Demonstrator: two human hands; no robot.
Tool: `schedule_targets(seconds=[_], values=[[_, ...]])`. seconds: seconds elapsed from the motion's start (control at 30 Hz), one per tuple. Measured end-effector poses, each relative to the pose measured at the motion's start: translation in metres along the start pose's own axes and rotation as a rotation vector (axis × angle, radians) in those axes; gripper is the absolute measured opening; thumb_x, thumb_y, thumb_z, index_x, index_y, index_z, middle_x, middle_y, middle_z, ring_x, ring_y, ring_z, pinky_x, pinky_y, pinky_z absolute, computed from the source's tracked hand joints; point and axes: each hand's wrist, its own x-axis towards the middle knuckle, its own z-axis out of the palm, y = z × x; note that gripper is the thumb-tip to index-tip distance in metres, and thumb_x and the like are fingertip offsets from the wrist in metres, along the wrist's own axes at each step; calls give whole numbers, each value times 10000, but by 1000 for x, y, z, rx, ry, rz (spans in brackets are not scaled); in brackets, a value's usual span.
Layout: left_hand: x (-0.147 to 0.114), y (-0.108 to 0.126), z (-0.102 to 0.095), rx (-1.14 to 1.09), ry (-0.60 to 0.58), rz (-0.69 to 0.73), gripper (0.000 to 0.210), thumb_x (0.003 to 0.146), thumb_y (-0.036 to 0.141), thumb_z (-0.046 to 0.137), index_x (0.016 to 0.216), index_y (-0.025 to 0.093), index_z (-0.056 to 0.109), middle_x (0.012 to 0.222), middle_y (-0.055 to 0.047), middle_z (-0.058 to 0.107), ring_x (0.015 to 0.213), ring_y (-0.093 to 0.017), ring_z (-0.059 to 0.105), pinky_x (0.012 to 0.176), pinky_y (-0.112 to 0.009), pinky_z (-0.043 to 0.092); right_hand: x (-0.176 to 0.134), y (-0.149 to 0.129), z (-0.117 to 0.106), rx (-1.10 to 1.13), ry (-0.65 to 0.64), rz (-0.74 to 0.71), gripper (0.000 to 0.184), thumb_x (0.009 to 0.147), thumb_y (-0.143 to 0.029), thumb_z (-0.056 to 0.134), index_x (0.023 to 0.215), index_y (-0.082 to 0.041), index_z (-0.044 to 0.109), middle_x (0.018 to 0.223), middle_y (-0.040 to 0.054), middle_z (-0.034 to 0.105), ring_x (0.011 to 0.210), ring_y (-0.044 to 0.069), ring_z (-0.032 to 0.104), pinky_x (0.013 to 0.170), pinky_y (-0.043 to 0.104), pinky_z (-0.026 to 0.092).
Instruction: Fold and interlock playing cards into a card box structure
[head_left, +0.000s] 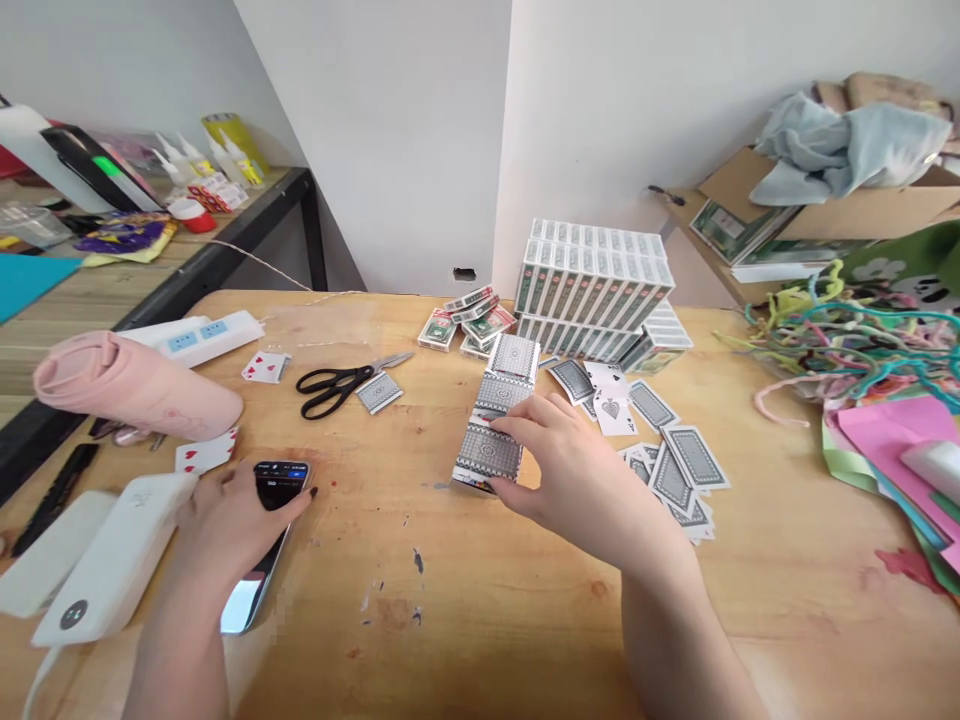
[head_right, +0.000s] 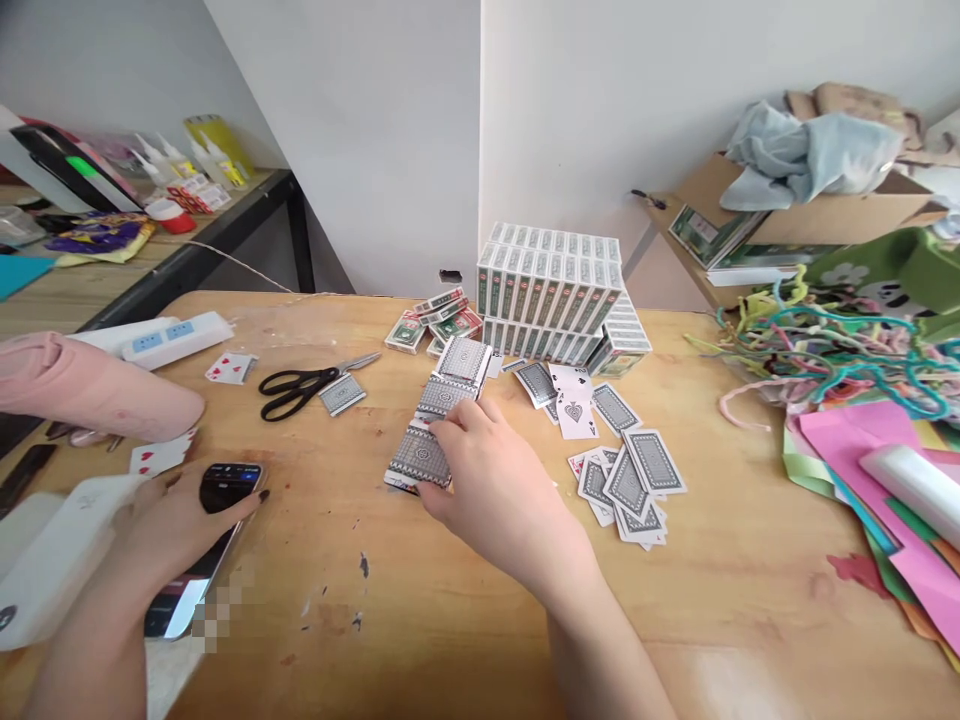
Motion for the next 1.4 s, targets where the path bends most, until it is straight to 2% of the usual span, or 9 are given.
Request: schedule_targets(seconds=[0.07,0.13,0.2,0.3,0.4,0.6,0.73,0.87,1.4], values=[[-4,11,-3,-61,143,72,506,816,502,485,1128,110,557,1208,-216,508,1223,-431,429,991,-567,356,0,1,0,20,1,-27,278,788,-243,639,1052,-156,656,1051,87,605,1010,244,530,907,448,495],[-13,31,-8,-268,259,304,364,865,401,492,1173,218,556,1245,-103,524,1211,-293,479,1046,-457,364,-1,2,-1,43,-4,-59,269,782,-225,642,1043,-159,658,1083,85,608,1039,241,528,936,444,483],[-24,56,-13,-463,180,547,262,885,360,512,1125,293,590,1167,-23,577,1104,-208,556,996,-376,430,0,3,-2,67,-12,-77,279,771,-207,655,1047,-163,656,1109,84,610,1059,238,526,948,436,479],[-36,92,-16,-560,0,723,329,882,358,541,1210,355,556,1177,-15,521,1112,-188,538,881,-314,512,1,5,-2,114,-19,-78,329,771,-208,671,1095,-165,640,1120,79,613,1068,225,526,946,413,484],[-39,118,-18,-609,-188,720,395,863,419,555,1254,367,534,1169,-35,465,1052,-190,547,618,-235,545,0,6,-1,151,-20,-56,344,784,-223,666,1122,-176,624,1116,70,602,1054,210,532,917,390,500],[-33,138,-26,-630,-315,667,385,878,398,534,1257,331,525,1238,-21,487,1002,-168,597,913,-363,502,-1,7,-2,141,-38,96,304,820,-285,623,1113,-205,617,1101,75,557,920,205,603,775,394,550],[-32,148,-35,-647,-391,660,393,873,342,541,1266,324,516,1204,-11,599,965,-182,634,850,-336,513,0,12,-4,191,-41,111,254,827,-248,606,1080,-230,623,1094,57,560,840,168,635,766,374,565],[-30,157,-40,-612,-356,686,364,846,299,572,1209,333,567,1064,10,693,880,-198,664,761,-335,510,0,17,-5,214,-49,100,225,830,-233,590,1050,-219,635,1097,56,571,849,159,651,814,366,569],[-6,144,-39,-784,-626,637,396,792,291,622,1187,272,586,1015,-15,717,939,-193,672,834,-341,535,1,19,-5,288,-54,79,234,816,-221,602,1046,-208,644,1119,59,601,862,157,674,828,328,584]])
